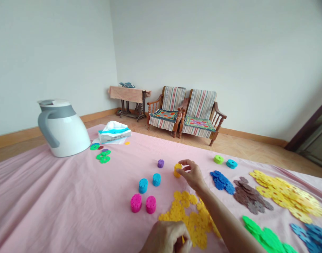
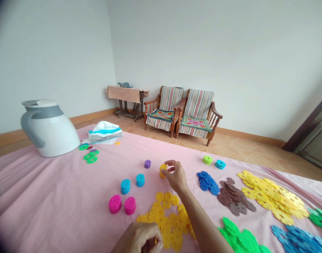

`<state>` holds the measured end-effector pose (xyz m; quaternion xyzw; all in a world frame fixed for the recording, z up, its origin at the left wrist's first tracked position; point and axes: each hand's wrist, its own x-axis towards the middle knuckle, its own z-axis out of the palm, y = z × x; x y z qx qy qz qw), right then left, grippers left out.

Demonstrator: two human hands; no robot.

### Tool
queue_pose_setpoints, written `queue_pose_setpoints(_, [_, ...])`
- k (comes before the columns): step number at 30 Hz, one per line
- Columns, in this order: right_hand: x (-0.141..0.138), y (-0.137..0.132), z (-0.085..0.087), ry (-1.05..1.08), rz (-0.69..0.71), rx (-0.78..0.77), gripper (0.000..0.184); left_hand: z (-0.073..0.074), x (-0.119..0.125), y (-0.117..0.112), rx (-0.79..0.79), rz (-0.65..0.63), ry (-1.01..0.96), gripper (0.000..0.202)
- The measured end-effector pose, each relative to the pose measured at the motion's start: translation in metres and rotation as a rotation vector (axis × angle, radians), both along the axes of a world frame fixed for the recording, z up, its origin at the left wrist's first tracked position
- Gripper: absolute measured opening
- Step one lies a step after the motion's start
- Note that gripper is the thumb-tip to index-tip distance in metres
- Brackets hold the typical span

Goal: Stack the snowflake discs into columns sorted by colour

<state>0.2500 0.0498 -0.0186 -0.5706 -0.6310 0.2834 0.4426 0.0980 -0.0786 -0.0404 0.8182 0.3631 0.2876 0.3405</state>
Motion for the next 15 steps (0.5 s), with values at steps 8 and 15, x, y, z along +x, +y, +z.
queue_pose_setpoints(8, [-0.0001,0.0026,-0.0061,-0.069,-0.019,0.017,0.027,-0.0098,0.0007,0.0010,-0.001,0.010,0.015,0.018])
queue_pose_setpoints(15, [0.0015,0.0043,-0.0103,-0.057,-0.021,0.006,0.027,-0.0093,0.0005,0.0011,0.021,0.003,0.000,0.018])
